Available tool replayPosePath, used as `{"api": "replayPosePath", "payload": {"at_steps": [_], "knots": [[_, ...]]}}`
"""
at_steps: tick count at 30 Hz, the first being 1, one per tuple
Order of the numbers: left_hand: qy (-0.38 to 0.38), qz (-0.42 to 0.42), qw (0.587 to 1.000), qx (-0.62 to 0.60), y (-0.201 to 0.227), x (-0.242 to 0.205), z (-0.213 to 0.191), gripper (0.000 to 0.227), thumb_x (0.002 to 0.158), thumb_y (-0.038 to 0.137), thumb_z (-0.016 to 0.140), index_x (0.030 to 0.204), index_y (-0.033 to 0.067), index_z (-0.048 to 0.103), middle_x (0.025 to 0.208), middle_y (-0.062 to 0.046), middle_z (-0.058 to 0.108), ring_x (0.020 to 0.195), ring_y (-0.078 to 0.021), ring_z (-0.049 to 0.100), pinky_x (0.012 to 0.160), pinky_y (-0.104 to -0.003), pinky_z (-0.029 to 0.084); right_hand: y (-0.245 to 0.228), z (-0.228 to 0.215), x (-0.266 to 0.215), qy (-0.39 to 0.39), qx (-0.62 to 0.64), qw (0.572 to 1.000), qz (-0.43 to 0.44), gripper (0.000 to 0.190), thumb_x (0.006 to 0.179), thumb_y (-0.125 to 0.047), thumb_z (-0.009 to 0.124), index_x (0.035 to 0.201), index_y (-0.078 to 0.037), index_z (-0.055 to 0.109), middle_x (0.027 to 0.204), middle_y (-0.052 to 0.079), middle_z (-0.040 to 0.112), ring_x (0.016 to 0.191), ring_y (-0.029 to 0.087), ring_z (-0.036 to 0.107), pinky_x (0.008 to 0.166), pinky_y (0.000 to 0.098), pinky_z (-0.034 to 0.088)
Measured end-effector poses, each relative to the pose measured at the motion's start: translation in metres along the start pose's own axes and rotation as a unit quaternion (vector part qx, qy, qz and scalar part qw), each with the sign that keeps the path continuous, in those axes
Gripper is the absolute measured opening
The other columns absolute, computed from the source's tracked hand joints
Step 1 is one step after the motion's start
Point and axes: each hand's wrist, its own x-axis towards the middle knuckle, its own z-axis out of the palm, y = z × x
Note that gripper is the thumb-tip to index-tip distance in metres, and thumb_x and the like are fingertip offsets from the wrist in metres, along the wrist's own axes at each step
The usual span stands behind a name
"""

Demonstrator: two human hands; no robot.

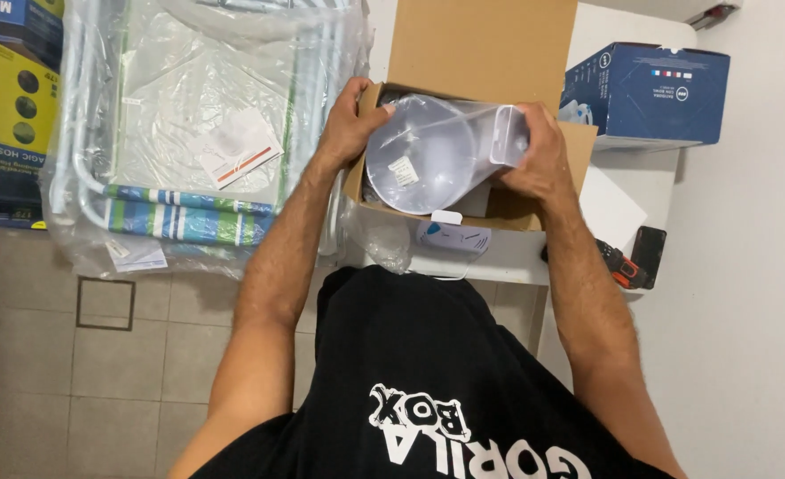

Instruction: The person unboxes a hand mixer, removes the beaters from their packaging, and inserts them into the motor unit.

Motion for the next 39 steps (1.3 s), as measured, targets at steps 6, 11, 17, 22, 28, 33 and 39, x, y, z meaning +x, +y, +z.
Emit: {"api": "replayPosePath", "payload": {"at_steps": [6, 11, 17, 22, 28, 33, 39], "knots": [[0.096, -0.014, 0.994, 0.043, -0.079, 0.027, -0.010, 0.052, 0.096, 0.062, 0.047, 0.113, 0.0156, 0.063, 0.107, -0.009, 0.067, 0.099, -0.0224, 0.062, 0.088, -0.038, 0.049, 0.008, -0.025, -0.004, 0.118, 0.105, 0.986, -0.045, 0.056, 0.082, -0.045, 0.076, 0.112, -0.004, 0.056, 0.099, 0.014, 0.056, 0.089, 0.028, 0.057, 0.081, 0.0387, 0.048], [0.144, -0.075, 0.987, -0.008, -0.023, -0.006, 0.004, 0.029, 0.092, 0.046, 0.056, 0.085, 0.0190, 0.047, 0.086, 0.003, 0.051, 0.084, -0.0123, 0.045, 0.075, -0.029, 0.039, 0.015, -0.054, -0.005, 0.183, 0.407, 0.883, 0.148, 0.054, 0.099, -0.055, 0.058, 0.125, -0.007, 0.059, 0.119, 0.009, 0.060, 0.111, 0.027, 0.067, 0.091, 0.0386, 0.069], [0.084, -0.117, 0.990, -0.002, -0.048, 0.033, -0.008, 0.052, 0.075, 0.053, 0.071, 0.109, 0.0177, 0.056, 0.099, -0.001, 0.066, 0.084, -0.0139, 0.062, 0.069, -0.032, 0.056, 0.022, -0.072, -0.001, 0.177, 0.295, 0.938, -0.045, 0.058, 0.105, -0.031, 0.065, 0.147, 0.000, 0.041, 0.100, 0.003, 0.046, 0.083, 0.017, 0.048, 0.066, 0.0316, 0.049], [0.032, 0.049, 0.950, 0.306, -0.050, 0.049, -0.011, 0.079, 0.086, 0.027, 0.065, 0.156, 0.0112, 0.032, 0.156, -0.033, 0.030, 0.145, -0.0501, 0.028, 0.116, -0.058, 0.035, 0.008, -0.071, -0.008, 0.225, 0.312, 0.923, 0.014, 0.037, 0.085, -0.018, 0.055, 0.119, -0.004, 0.052, 0.091, -0.002, 0.048, 0.082, 0.015, 0.052, 0.069, 0.0303, 0.050], [-0.214, -0.010, 0.949, -0.231, 0.018, -0.007, 0.003, 0.144, 0.053, 0.103, 0.062, 0.160, 0.0169, 0.019, 0.167, -0.027, 0.016, 0.153, -0.0499, 0.022, 0.110, -0.077, 0.039, -0.017, -0.072, 0.003, 0.219, 0.069, 0.972, -0.051, 0.043, 0.092, -0.012, 0.075, 0.123, 0.002, 0.048, 0.114, 0.018, 0.055, 0.103, 0.033, 0.060, 0.089, 0.0489, 0.059], [-0.255, -0.055, 0.925, -0.275, -0.031, -0.004, -0.012, 0.105, 0.069, 0.079, 0.075, 0.151, 0.0215, 0.046, 0.157, -0.010, 0.046, 0.143, -0.0355, 0.043, 0.113, -0.060, 0.038, -0.069, -0.075, 0.014, 0.180, -0.030, 0.980, -0.082, 0.052, 0.088, -0.028, 0.082, 0.119, 0.003, 0.056, 0.107, 0.016, 0.059, 0.092, 0.030, 0.057, 0.078, 0.0418, 0.049], [-0.294, -0.032, 0.875, -0.382, -0.033, -0.044, -0.017, 0.108, 0.073, 0.060, 0.089, 0.153, 0.0070, 0.038, 0.147, -0.015, 0.055, 0.139, -0.0355, 0.052, 0.122, -0.053, 0.040, -0.089, -0.074, 0.017, 0.140, -0.042, 0.983, -0.114, 0.058, 0.069, -0.017, 0.075, 0.121, 0.004, 0.057, 0.108, 0.018, 0.059, 0.093, 0.032, 0.056, 0.073, 0.0410, 0.044]]}}
